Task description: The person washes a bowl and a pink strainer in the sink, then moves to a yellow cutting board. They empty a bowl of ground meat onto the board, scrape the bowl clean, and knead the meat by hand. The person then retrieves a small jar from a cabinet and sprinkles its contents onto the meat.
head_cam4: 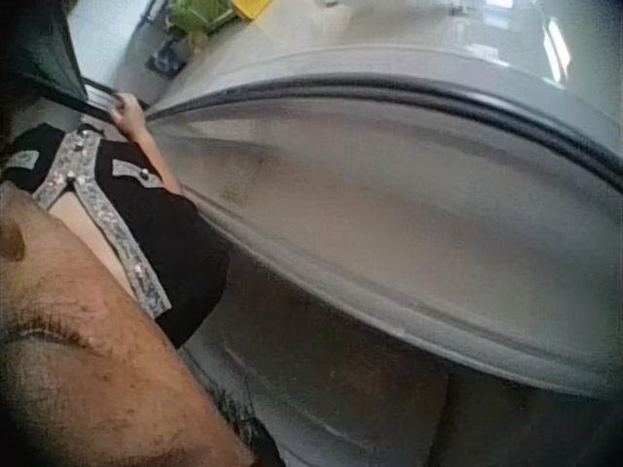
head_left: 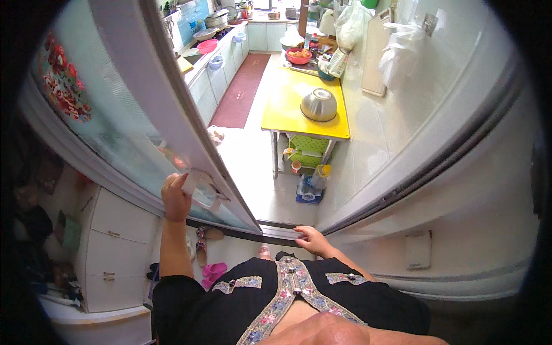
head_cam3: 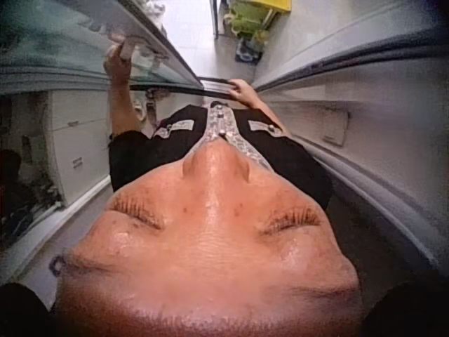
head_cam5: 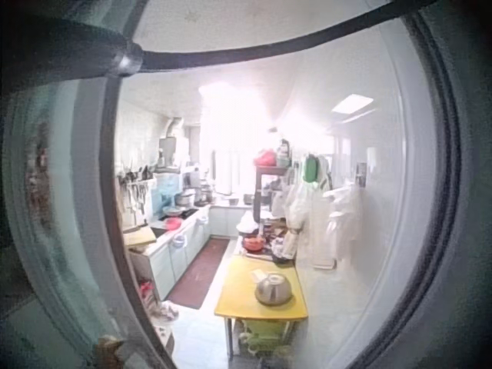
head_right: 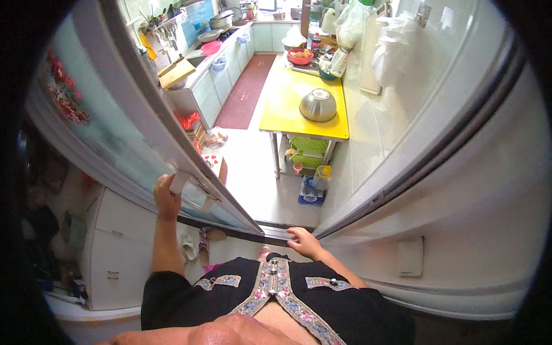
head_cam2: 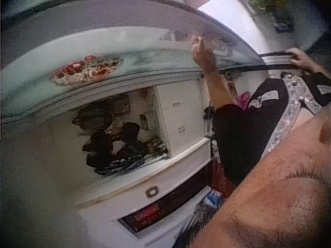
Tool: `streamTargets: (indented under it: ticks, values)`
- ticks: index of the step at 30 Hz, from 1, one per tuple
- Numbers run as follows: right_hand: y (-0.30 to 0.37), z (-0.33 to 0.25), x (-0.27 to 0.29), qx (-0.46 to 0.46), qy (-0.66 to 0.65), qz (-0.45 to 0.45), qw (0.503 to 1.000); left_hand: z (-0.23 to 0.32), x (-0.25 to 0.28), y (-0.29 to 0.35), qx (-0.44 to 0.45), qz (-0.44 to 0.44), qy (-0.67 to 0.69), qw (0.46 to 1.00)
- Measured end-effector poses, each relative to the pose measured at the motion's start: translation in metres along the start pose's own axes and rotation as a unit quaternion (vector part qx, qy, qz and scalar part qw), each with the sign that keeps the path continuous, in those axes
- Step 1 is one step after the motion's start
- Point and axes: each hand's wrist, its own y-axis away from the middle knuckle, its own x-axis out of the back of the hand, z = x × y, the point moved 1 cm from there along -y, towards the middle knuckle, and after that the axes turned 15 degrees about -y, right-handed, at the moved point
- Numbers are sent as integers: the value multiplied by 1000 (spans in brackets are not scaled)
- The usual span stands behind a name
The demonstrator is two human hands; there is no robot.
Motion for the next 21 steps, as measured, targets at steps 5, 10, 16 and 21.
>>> streamTargets:
  ticks: [5, 10, 16, 21]
  values:
    - [-34, 36, 12, -85, 75, -18, 993, -51, -2, 14, 63, 5, 20, 998]
    - [-96, 57, 21, -166, 8, -4, 986, -93, -11, 25, 112, 38, 30, 993]
    - [-175, 12, 0, -192, -140, 60, 969, -138, 0, 64, 187, 77, 8, 979]
    - [-246, 12, 20, -134, -174, 86, 972, -172, -20, 134, 365, 189, 61, 910]
